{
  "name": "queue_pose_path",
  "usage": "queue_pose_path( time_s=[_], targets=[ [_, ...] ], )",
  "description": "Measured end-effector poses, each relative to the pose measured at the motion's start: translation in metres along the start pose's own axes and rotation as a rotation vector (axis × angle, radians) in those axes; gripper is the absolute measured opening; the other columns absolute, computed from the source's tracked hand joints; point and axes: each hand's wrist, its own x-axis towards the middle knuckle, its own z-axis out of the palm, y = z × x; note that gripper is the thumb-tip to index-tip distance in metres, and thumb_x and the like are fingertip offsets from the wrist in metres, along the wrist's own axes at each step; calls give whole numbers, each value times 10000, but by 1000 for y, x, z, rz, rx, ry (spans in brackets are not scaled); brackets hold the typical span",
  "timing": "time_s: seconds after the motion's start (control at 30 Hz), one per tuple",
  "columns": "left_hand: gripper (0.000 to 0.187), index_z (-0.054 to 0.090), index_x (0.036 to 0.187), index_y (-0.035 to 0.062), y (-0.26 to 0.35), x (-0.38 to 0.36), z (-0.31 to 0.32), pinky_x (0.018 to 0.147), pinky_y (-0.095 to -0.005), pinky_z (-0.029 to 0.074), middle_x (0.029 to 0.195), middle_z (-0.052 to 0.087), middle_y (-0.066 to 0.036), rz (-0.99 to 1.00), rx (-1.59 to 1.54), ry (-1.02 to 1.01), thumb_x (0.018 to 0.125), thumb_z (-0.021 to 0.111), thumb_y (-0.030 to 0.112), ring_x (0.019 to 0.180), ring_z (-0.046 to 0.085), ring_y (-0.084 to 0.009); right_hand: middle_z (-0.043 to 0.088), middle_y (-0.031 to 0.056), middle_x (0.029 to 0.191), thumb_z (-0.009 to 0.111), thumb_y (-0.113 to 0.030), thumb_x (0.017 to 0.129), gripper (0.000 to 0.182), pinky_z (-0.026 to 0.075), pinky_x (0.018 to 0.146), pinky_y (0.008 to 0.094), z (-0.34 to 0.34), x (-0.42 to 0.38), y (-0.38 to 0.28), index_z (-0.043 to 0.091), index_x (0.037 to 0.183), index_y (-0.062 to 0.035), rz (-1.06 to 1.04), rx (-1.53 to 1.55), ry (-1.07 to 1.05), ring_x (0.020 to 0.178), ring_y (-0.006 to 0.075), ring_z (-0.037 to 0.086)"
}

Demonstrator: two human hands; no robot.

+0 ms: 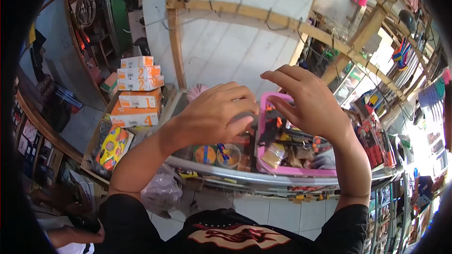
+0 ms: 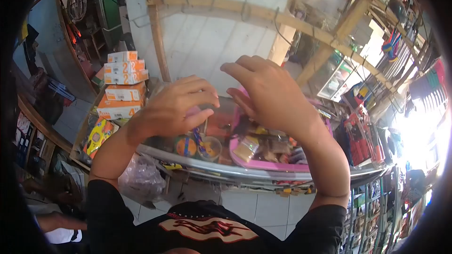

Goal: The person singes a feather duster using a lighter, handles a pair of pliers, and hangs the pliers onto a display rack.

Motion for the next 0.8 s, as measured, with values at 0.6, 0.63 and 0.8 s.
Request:
queue_pose_path(
  time_s=[0.6, 0.63, 0.8],
  targets=[
    [487, 670, 1398, 17, -30, 12, 182, 981, -410, 572, 1344, 711, -204, -701, -265, 11, 947, 780, 162, 1190, 708, -316, 706, 254, 1214, 712, -166, 960, 468, 534, 1030, 507, 110, -106, 128, 647, 1398, -14, 64, 272, -122, 1165, 441, 663],
    [468, 689, 1379, 15, -31, 14, 185, 977, -420, 573, 1324, 723, -214, -673, -226, 26, 944, 784, 163, 1184, 717, -332, 706, 255, 1208, 710, -163, 958, 455, 534, 1027, 510, 114, -104, 130, 656, 1385, -14, 54, 268, -127, 1162, 440, 664],
    [359, 745, 1297, 7, -30, 23, 188, 969, -462, 568, 1205, 765, -233, -637, -209, 6, 960, 757, 127, 1123, 740, -399, 744, 188, 1065, 697, -173, 950, 241, 563, 937, 531, 130, -105, 131, 733, 1151, -45, 25, 141, -41, 1069, 423, 689]
  ],
)
